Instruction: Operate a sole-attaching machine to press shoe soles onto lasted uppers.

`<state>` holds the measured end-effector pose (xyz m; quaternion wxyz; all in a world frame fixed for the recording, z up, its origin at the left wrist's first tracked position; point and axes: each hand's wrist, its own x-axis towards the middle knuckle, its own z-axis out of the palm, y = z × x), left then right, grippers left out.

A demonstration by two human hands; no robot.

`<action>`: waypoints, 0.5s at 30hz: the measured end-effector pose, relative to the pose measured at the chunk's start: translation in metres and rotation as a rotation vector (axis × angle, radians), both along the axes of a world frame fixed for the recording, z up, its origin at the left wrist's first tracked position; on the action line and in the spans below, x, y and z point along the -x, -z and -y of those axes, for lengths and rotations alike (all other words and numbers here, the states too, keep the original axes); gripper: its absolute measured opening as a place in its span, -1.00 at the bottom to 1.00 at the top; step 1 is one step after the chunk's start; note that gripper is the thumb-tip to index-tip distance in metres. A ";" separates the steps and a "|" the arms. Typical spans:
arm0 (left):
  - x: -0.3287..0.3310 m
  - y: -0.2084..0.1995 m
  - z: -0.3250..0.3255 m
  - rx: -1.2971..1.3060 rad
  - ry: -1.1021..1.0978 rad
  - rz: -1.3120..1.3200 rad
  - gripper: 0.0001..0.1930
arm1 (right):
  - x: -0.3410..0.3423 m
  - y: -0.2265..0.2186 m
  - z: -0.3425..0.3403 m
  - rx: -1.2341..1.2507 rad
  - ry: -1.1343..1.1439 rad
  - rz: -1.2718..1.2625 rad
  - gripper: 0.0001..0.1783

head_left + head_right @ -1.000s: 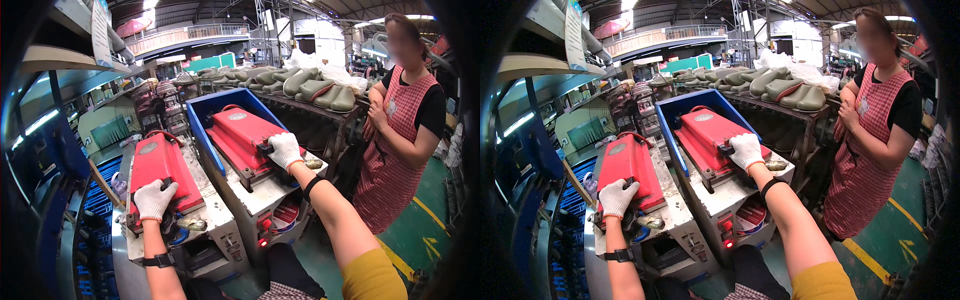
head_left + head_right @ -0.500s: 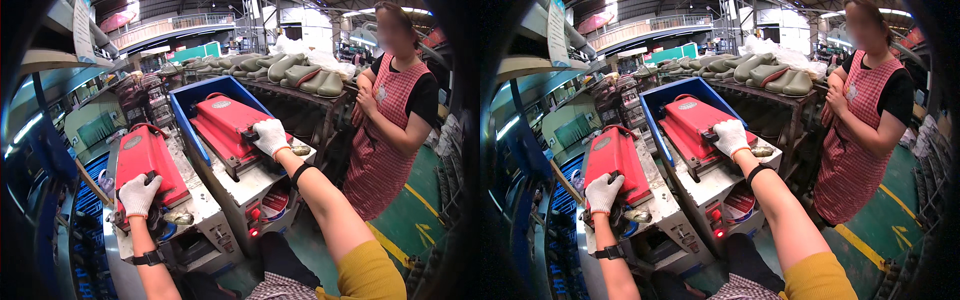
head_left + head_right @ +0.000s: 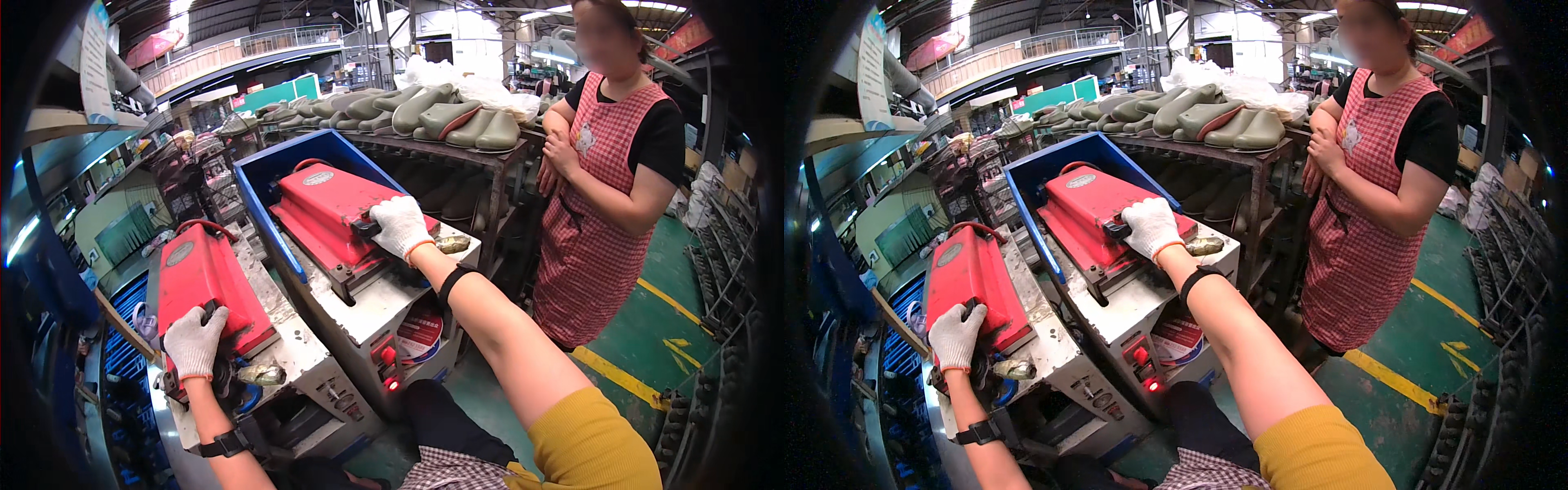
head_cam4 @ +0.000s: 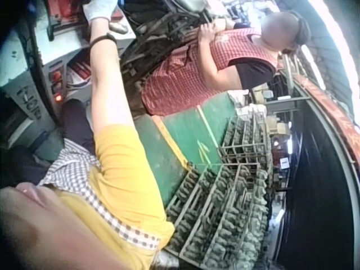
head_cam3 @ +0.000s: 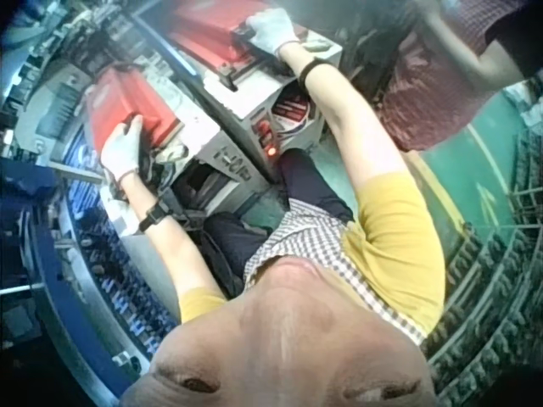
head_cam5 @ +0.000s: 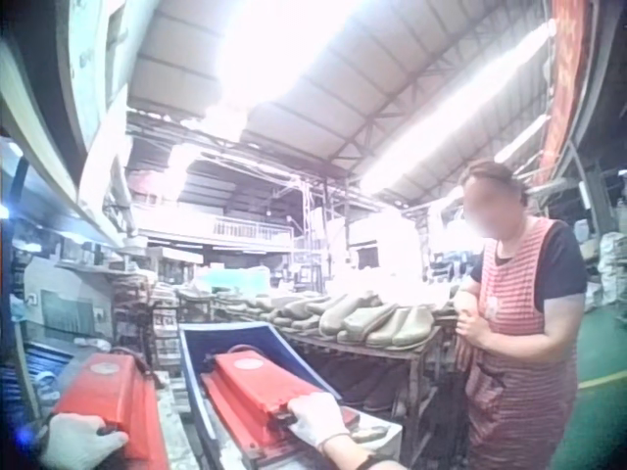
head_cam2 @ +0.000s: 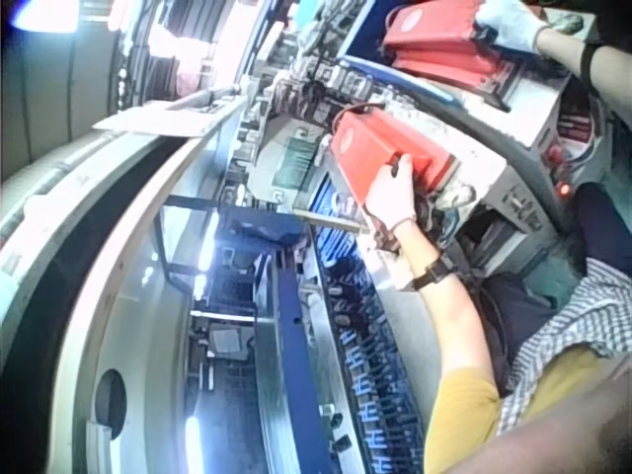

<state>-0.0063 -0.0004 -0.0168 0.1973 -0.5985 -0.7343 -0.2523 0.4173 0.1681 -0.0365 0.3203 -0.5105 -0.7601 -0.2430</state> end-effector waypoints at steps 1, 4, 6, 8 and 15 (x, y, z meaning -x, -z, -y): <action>0.000 0.000 0.001 -0.001 0.000 -0.003 -0.40 | 0.001 0.000 -0.001 0.003 0.008 0.016 -0.82; -0.001 -0.001 0.004 -0.005 0.015 0.001 -0.40 | 0.001 -0.002 0.002 -0.025 -0.010 0.029 -0.83; -0.003 0.002 -0.002 -0.018 0.034 -0.006 -0.41 | -0.005 -0.004 0.005 -0.007 0.034 0.041 -0.83; -0.004 0.000 0.000 -0.005 0.018 0.000 -0.42 | -0.003 -0.005 0.004 -0.017 0.028 0.039 -0.83; -0.002 0.000 0.002 -0.007 0.029 -0.010 -0.40 | -0.002 0.000 -0.003 -0.032 0.011 0.039 -0.82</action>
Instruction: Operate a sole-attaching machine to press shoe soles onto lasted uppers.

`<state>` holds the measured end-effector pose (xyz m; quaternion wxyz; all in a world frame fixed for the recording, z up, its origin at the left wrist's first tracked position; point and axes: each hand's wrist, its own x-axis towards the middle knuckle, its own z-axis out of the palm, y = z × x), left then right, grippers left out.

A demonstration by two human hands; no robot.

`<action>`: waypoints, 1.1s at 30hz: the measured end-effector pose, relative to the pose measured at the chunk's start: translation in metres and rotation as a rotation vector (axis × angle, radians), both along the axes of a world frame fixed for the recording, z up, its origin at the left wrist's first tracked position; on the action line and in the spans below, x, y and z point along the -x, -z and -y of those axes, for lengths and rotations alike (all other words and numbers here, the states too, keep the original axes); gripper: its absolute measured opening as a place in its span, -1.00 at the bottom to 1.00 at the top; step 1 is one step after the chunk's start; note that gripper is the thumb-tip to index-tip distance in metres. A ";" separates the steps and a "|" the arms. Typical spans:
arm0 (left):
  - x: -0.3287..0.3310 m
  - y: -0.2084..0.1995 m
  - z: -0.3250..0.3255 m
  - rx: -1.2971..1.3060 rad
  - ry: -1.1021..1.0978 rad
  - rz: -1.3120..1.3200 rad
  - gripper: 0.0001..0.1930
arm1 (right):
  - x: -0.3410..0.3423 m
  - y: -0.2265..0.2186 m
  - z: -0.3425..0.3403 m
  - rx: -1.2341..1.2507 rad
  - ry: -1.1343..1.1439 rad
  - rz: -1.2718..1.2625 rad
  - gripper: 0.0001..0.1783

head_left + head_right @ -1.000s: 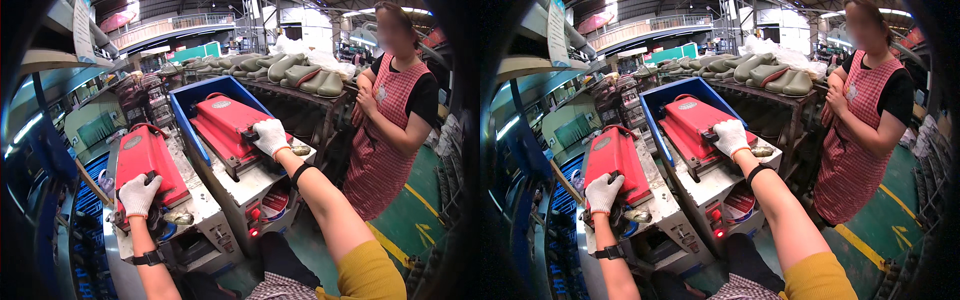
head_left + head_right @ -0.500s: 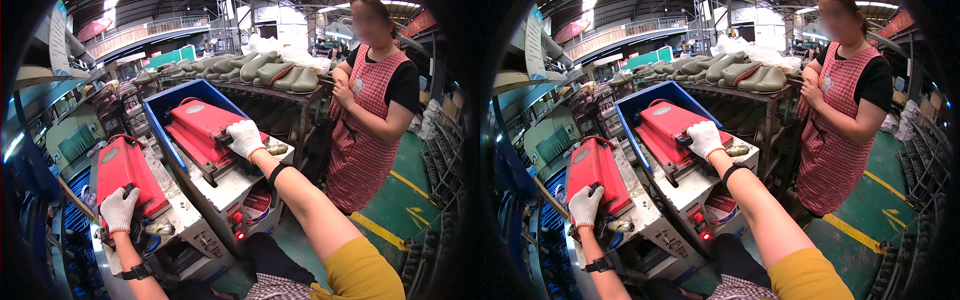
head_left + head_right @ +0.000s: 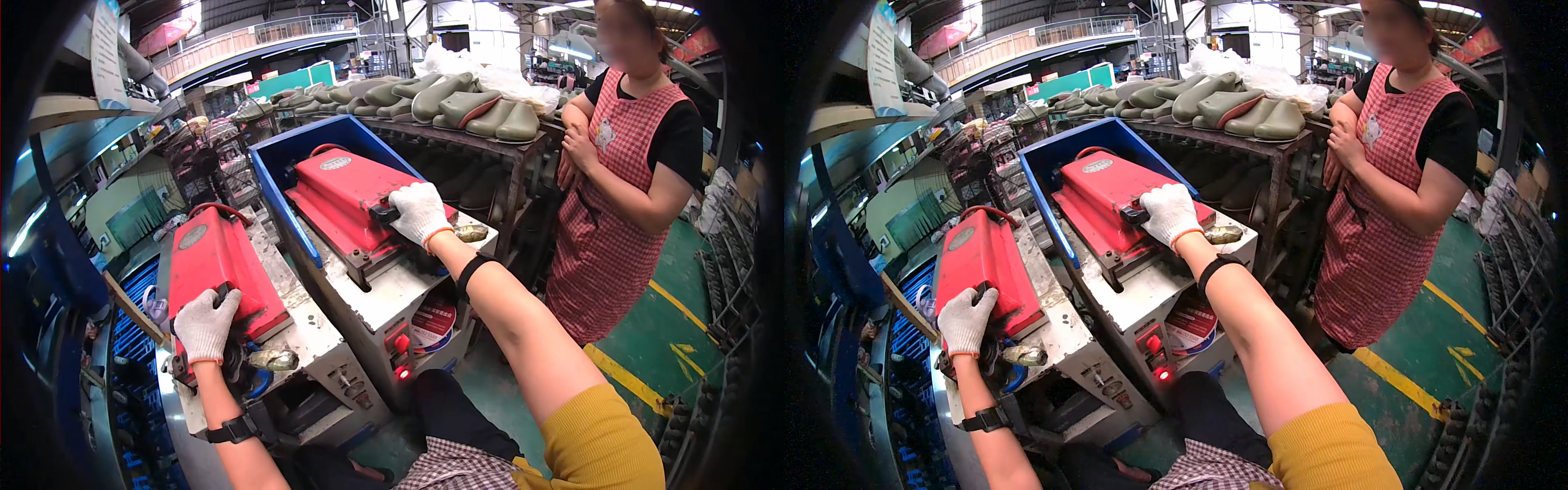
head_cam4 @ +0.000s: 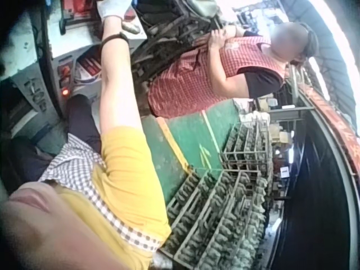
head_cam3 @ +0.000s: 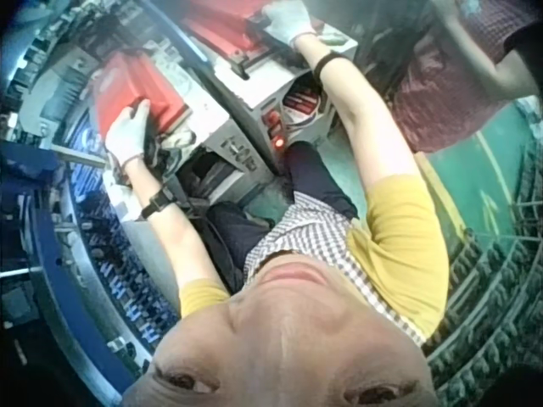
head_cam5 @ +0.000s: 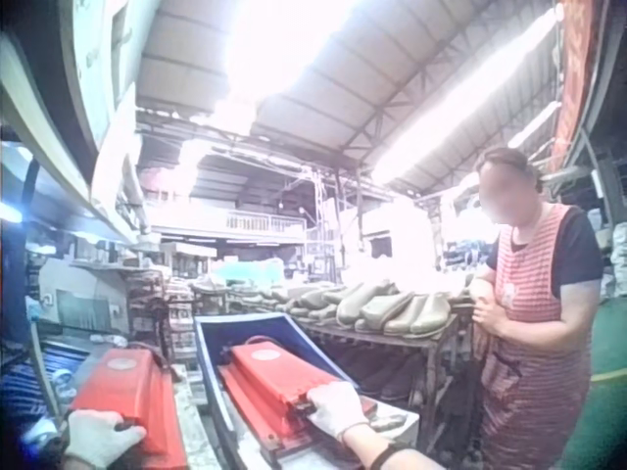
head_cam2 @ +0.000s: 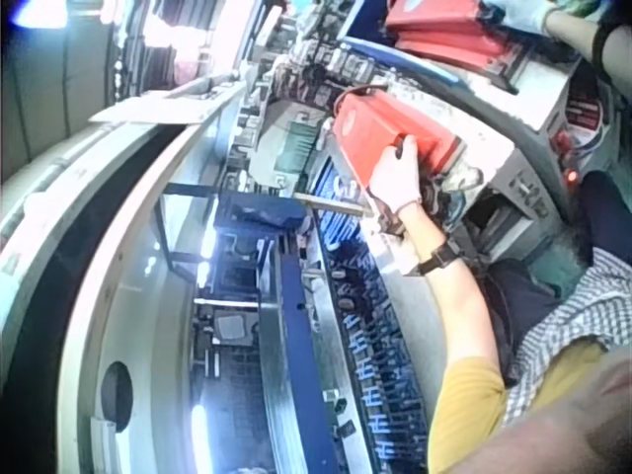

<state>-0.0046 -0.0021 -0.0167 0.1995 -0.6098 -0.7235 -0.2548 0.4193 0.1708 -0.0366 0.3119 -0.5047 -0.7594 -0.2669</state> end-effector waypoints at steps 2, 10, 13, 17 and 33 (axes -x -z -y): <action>0.000 0.000 -0.001 0.004 -0.009 -0.015 -0.40 | 0.000 0.001 0.000 -0.014 -0.008 -0.001 -0.82; -0.003 -0.003 0.001 0.012 0.005 0.024 -0.39 | 0.000 -0.002 0.003 0.036 0.039 0.030 -0.83; 0.000 0.001 -0.002 0.002 -0.010 0.007 -0.40 | -0.001 -0.002 0.003 0.031 0.022 0.018 -0.84; -0.002 -0.001 -0.004 0.011 -0.020 -0.013 -0.40 | -0.002 -0.002 0.002 0.022 0.019 0.001 -0.84; -0.002 -0.007 0.001 0.020 -0.005 0.027 -0.39 | 0.001 -0.002 -0.002 -0.011 0.025 0.049 -0.76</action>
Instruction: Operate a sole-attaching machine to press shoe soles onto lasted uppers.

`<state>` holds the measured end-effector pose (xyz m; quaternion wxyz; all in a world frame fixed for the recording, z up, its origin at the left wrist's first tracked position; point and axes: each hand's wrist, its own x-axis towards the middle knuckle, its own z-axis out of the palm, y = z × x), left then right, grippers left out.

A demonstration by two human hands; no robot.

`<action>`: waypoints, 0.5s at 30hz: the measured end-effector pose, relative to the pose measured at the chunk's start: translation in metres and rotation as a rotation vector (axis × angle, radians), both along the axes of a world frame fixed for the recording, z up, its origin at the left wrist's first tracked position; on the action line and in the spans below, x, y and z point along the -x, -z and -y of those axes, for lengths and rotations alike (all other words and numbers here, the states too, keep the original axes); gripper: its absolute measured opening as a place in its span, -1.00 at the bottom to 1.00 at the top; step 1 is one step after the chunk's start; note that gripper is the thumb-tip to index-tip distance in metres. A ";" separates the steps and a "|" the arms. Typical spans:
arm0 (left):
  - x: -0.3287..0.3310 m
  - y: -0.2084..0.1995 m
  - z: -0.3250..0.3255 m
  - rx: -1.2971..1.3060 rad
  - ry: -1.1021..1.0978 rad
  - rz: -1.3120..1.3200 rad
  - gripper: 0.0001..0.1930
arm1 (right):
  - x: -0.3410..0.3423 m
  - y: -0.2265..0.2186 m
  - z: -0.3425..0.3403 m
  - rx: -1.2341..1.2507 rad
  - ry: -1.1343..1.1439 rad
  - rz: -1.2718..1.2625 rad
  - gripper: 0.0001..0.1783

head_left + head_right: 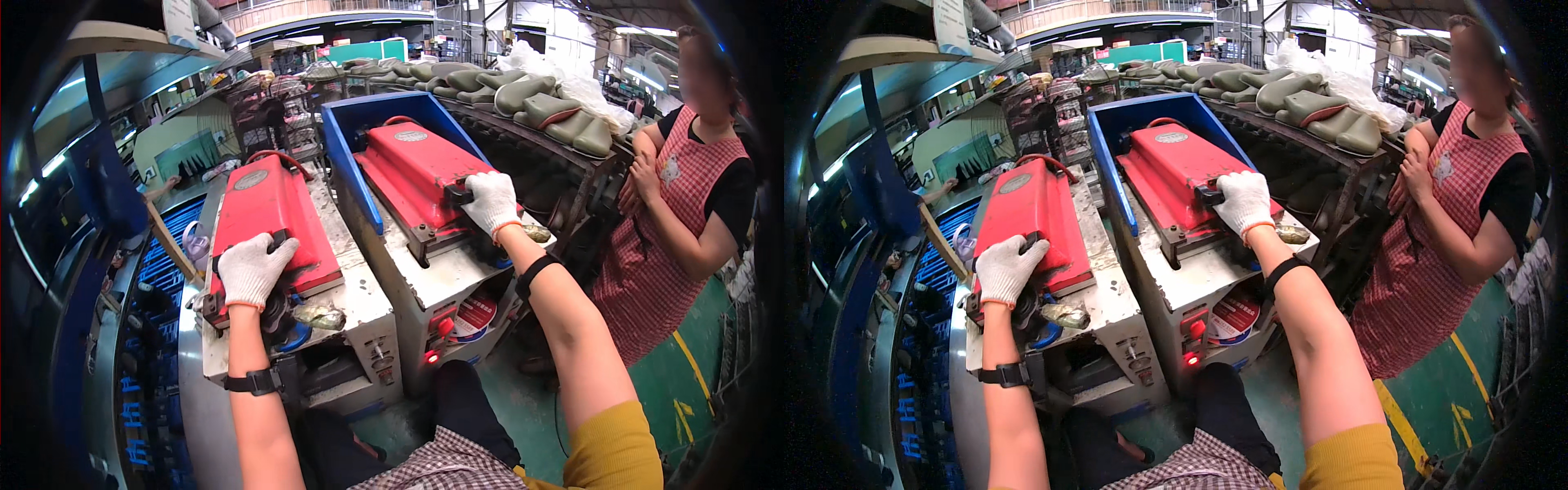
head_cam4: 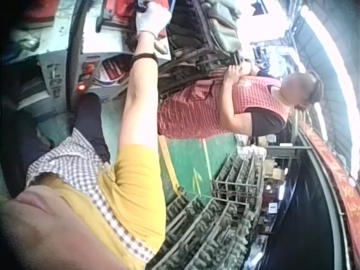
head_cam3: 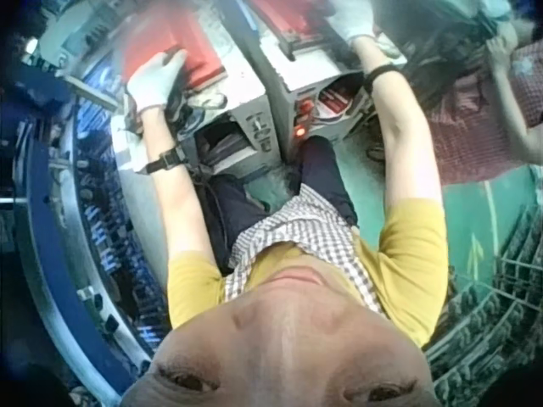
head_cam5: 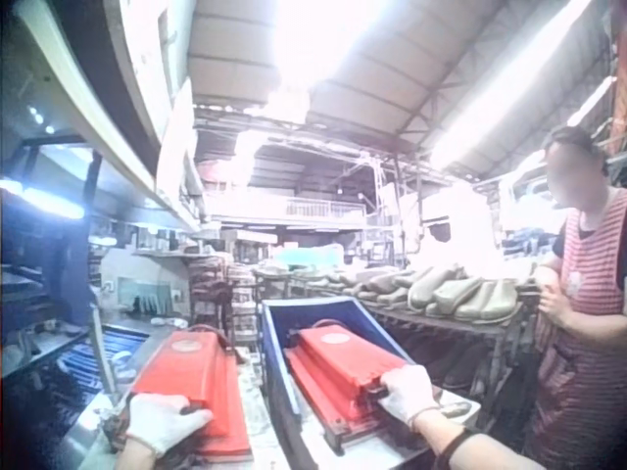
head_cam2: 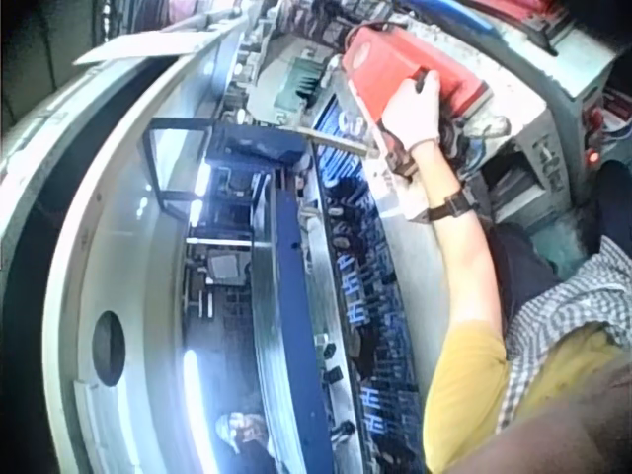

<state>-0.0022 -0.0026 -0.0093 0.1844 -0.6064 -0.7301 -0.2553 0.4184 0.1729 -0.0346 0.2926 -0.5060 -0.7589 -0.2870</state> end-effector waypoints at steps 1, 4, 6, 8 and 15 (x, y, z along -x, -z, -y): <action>-0.001 -0.005 0.004 0.050 0.001 0.018 -0.41 | 0.001 0.000 0.001 -0.024 -0.024 -0.020 -0.77; 0.009 -0.003 0.007 0.096 0.087 -0.007 -0.44 | 0.002 0.005 0.008 -0.014 -0.146 -0.193 -0.78; 0.016 -0.012 0.013 0.162 0.175 -0.021 -0.43 | 0.021 0.017 0.032 -0.184 -0.304 -0.368 -0.66; 0.017 -0.026 0.016 0.325 0.202 0.000 -0.40 | 0.061 0.018 0.079 -0.166 -0.459 -0.371 -0.58; 0.032 -0.040 0.010 0.526 0.307 0.128 -0.39 | 0.215 0.064 0.159 0.908 -1.174 -0.632 -0.34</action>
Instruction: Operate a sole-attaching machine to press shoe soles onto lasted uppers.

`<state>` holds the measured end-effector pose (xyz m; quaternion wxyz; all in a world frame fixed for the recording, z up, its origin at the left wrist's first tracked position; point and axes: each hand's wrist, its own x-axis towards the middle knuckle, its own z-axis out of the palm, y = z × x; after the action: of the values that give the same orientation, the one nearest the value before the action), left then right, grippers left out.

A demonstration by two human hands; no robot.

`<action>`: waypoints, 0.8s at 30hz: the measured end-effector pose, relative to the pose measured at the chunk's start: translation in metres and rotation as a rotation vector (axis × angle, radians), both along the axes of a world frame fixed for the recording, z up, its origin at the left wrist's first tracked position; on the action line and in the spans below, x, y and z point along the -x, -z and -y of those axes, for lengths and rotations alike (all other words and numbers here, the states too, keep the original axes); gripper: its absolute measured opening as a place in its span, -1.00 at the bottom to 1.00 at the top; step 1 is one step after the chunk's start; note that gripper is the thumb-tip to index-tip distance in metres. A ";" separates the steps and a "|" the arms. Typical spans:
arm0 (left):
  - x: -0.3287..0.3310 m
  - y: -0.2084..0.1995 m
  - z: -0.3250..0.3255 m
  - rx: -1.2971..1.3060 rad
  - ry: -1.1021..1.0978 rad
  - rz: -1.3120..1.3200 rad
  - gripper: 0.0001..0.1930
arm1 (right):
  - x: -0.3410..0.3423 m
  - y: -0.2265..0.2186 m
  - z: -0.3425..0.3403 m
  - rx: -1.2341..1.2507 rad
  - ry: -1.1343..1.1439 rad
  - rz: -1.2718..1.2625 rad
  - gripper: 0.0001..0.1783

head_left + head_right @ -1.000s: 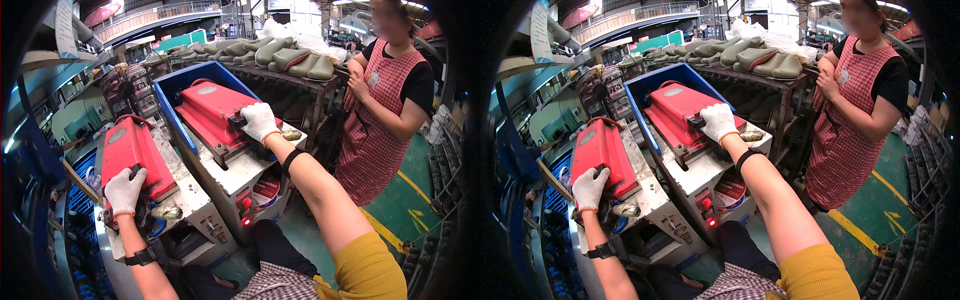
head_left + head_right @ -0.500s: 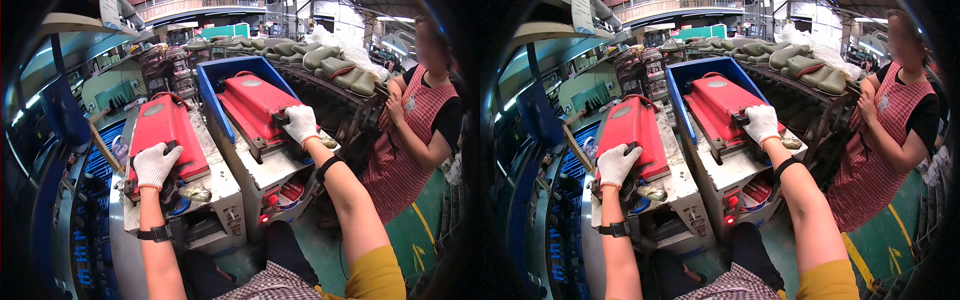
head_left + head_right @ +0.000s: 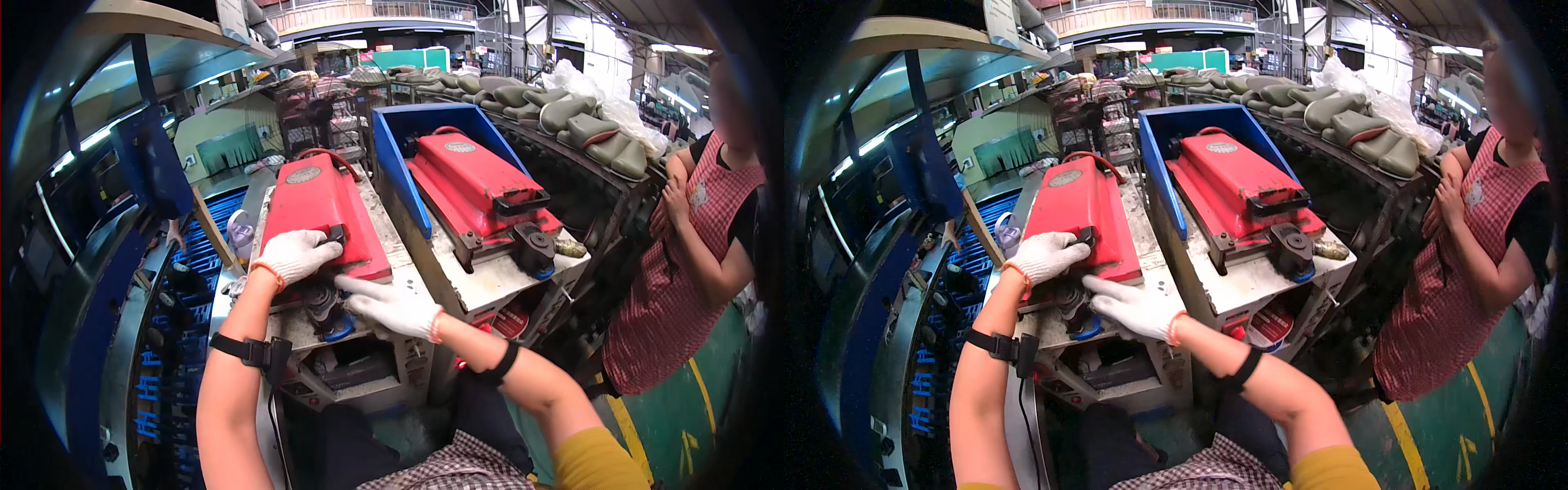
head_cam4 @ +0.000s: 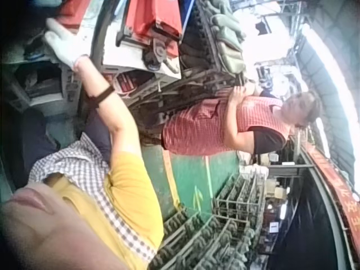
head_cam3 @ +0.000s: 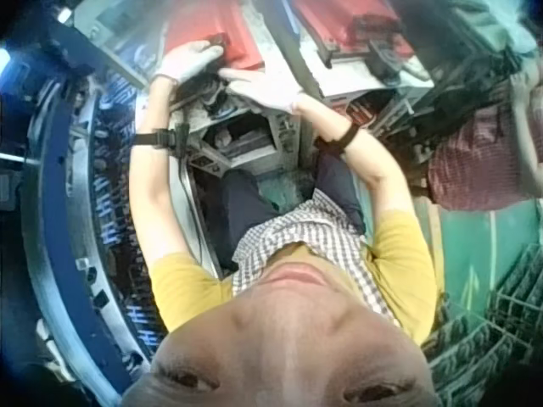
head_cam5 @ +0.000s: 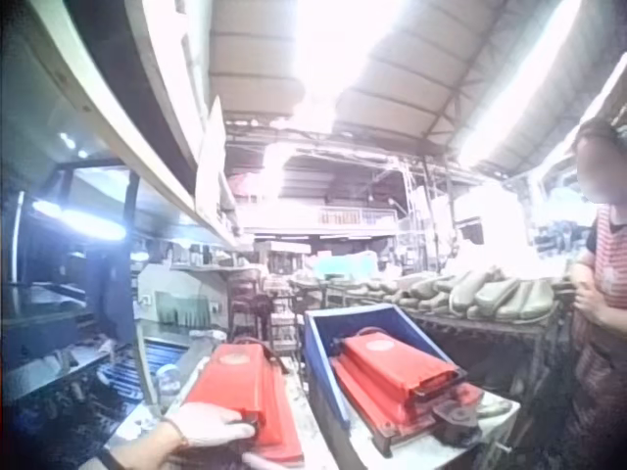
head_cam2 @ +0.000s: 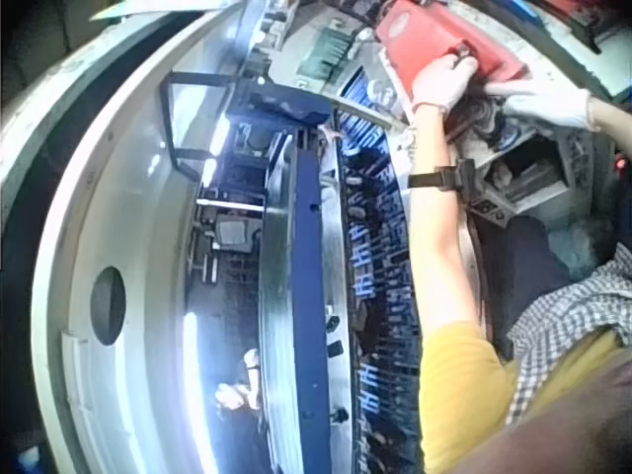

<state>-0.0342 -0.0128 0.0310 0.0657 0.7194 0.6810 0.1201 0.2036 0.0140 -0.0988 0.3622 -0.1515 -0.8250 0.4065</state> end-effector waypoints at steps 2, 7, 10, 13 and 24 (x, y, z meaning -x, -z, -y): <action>0.007 0.009 0.000 -0.066 -0.001 -0.012 -0.40 | 0.005 -0.012 0.015 0.517 -0.162 0.079 -0.28; -0.001 -0.001 -0.003 0.020 0.022 -0.015 -0.42 | 0.027 -0.002 0.076 0.342 -0.358 -0.032 -0.29; 0.006 -0.005 -0.004 0.145 0.016 0.087 -0.44 | 0.058 0.012 0.097 0.172 -0.194 -0.040 -0.23; 0.006 -0.008 -0.008 0.184 0.064 0.054 -0.43 | 0.066 0.015 0.107 0.235 -0.102 0.077 -0.22; 0.022 -0.079 -0.011 -0.300 0.000 -0.101 -0.59 | 0.059 -0.030 0.088 -0.160 -0.223 0.143 -0.59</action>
<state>-0.0561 -0.0018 0.1103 -0.0766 0.7261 0.6580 0.1842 0.1441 -0.0737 -0.0685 0.2662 -0.0581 -0.8900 0.3655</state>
